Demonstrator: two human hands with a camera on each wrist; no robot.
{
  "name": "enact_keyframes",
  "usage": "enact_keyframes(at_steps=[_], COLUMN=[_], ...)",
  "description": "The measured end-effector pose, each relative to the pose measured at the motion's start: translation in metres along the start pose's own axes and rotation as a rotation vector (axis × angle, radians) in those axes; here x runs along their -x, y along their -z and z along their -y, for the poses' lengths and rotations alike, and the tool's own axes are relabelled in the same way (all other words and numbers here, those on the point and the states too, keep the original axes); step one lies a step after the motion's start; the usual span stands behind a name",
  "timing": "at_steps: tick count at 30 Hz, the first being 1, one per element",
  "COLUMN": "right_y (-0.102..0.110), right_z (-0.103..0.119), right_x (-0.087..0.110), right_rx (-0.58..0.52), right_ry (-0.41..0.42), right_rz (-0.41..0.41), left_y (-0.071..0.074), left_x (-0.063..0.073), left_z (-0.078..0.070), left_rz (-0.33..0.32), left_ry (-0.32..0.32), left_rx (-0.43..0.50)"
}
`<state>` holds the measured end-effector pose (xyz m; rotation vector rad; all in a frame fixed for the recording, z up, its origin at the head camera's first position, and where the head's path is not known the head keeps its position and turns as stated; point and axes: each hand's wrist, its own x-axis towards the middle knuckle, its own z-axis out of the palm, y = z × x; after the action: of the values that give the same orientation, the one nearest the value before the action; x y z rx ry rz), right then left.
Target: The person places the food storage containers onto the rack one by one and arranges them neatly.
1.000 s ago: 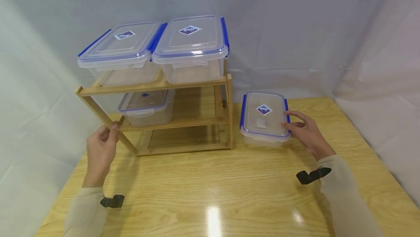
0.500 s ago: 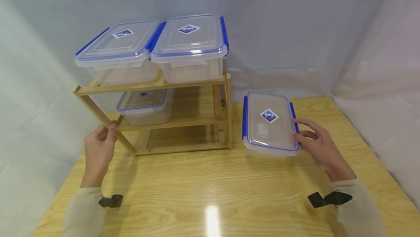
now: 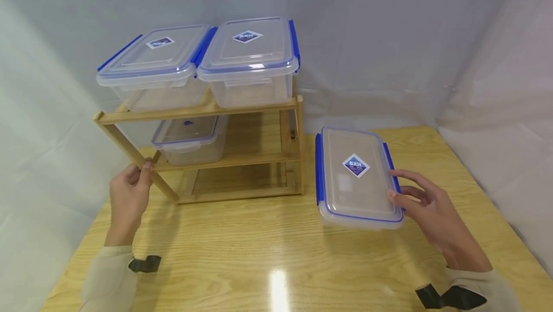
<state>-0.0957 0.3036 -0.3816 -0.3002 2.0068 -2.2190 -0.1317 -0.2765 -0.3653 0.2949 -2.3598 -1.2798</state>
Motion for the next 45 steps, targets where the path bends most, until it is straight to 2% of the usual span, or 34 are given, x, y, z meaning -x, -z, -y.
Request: enact_keyframes(at_steps=[13,20,24,27,32,37,45], right_y=[-0.016,-0.020,-0.024,-0.030,-0.046,-0.065,-0.096], right_z=[0.002,0.008,0.009,0.012,0.021,0.027,0.035], right_x=[0.029,0.045,0.050,0.050,0.046,0.037,0.018], right_rx=[0.025,0.059,0.029,0.036,0.077,0.066,0.108], right_ry=[-0.012,-0.049,-0.027,-0.031,-0.081,-0.023,0.046], right_rz=[0.011,0.011,0.076,0.108,0.118,0.186,0.215], left_y=[0.000,-0.001,0.000,0.000,-0.001,-0.001,-0.001], left_x=[0.000,0.000,0.001,0.001,0.000,0.001,0.000], left_z=[-0.002,-0.001,0.000,0.000,0.000,-0.001,-0.002], left_rz=[-0.011,-0.001,-0.001,-0.005,-0.014,-0.017,-0.010], left_ry=[-0.011,-0.006,-0.001,-0.006,-0.033,-0.031,0.003], left_rx=[-0.009,-0.024,-0.031,-0.026,-0.015,-0.021,-0.009])
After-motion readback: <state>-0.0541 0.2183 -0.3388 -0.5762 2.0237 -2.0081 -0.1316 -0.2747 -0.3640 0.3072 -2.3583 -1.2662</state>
